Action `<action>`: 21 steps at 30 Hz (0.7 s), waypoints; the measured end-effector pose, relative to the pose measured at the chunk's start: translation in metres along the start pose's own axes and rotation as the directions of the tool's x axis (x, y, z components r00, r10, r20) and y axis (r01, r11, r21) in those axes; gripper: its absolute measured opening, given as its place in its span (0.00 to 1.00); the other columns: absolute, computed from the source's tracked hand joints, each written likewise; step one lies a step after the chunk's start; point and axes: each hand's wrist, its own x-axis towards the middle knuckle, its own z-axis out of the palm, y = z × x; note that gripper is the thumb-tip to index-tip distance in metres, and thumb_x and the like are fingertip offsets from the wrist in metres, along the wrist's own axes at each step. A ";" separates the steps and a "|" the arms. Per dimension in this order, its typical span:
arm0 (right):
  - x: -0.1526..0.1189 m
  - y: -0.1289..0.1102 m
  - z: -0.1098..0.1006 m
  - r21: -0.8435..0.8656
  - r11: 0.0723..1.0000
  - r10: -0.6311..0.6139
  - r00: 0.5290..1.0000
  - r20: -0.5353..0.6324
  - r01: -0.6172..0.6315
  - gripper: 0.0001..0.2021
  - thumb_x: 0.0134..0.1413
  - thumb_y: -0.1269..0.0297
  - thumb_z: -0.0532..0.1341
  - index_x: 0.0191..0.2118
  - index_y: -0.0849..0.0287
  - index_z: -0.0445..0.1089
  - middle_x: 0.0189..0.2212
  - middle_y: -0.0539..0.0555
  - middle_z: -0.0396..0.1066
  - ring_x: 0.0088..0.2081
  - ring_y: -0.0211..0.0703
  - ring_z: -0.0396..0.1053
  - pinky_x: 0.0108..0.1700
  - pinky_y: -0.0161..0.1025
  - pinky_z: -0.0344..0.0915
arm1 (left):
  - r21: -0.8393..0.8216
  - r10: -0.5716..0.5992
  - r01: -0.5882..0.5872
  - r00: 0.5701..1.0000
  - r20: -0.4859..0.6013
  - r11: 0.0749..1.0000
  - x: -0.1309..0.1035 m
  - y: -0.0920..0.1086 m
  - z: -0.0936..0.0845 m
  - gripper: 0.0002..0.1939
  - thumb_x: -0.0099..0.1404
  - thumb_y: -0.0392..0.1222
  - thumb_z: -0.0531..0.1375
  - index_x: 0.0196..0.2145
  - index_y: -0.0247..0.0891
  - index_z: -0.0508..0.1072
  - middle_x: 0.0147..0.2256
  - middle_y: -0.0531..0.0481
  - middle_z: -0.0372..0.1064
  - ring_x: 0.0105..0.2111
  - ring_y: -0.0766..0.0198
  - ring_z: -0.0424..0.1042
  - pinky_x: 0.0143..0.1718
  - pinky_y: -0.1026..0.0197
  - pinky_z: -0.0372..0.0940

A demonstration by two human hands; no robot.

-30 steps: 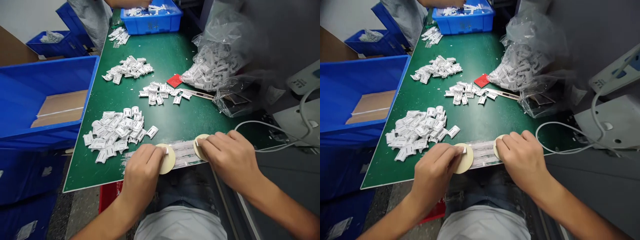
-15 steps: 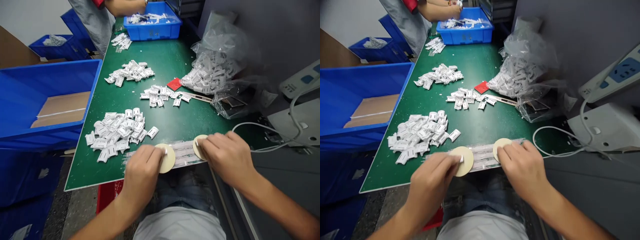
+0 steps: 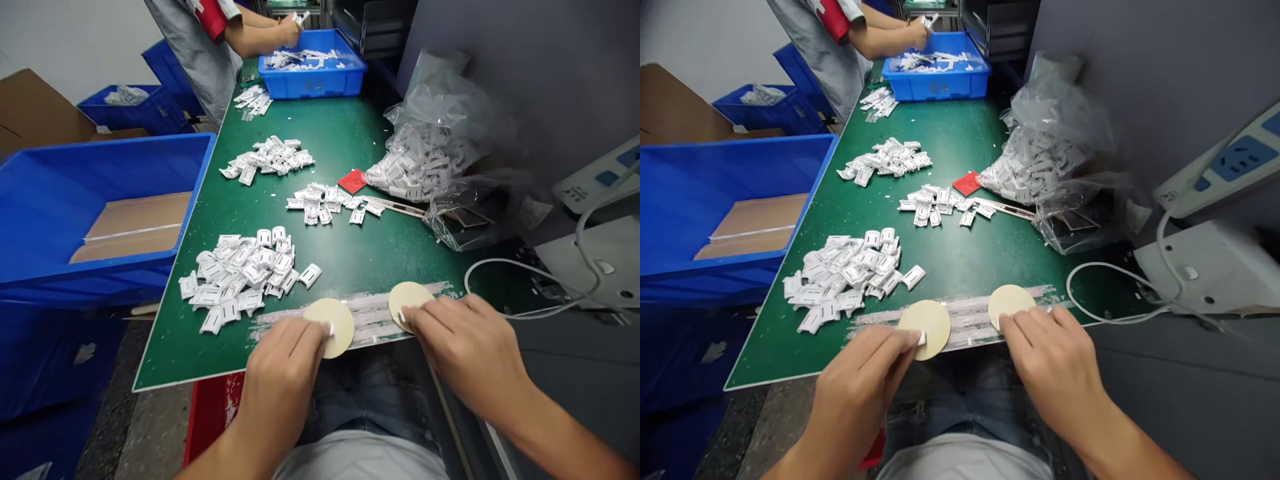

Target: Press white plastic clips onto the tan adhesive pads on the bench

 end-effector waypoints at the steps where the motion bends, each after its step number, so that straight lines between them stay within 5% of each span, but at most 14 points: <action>1: 0.000 0.000 0.000 -0.006 1.000 0.004 1.000 0.008 -0.004 0.10 0.63 0.72 0.56 0.34 0.58 0.74 0.23 0.51 0.67 0.27 0.42 0.56 0.33 0.43 0.45 | 0.007 0.000 0.000 1.000 0.001 1.000 0.002 -0.001 0.001 0.09 0.69 0.33 0.54 0.33 0.38 0.72 0.29 0.48 0.70 0.30 0.61 0.66 0.32 0.60 0.58; 21: 0.001 0.001 0.003 0.013 0.999 0.053 0.999 -0.011 -0.053 0.12 0.61 0.74 0.55 0.30 0.58 0.72 0.23 0.53 0.65 0.27 0.43 0.55 0.33 0.42 0.45 | 0.069 -0.036 0.037 0.999 -0.019 0.997 -0.004 0.007 0.001 0.09 0.69 0.33 0.54 0.33 0.38 0.72 0.29 0.47 0.69 0.31 0.59 0.67 0.32 0.59 0.57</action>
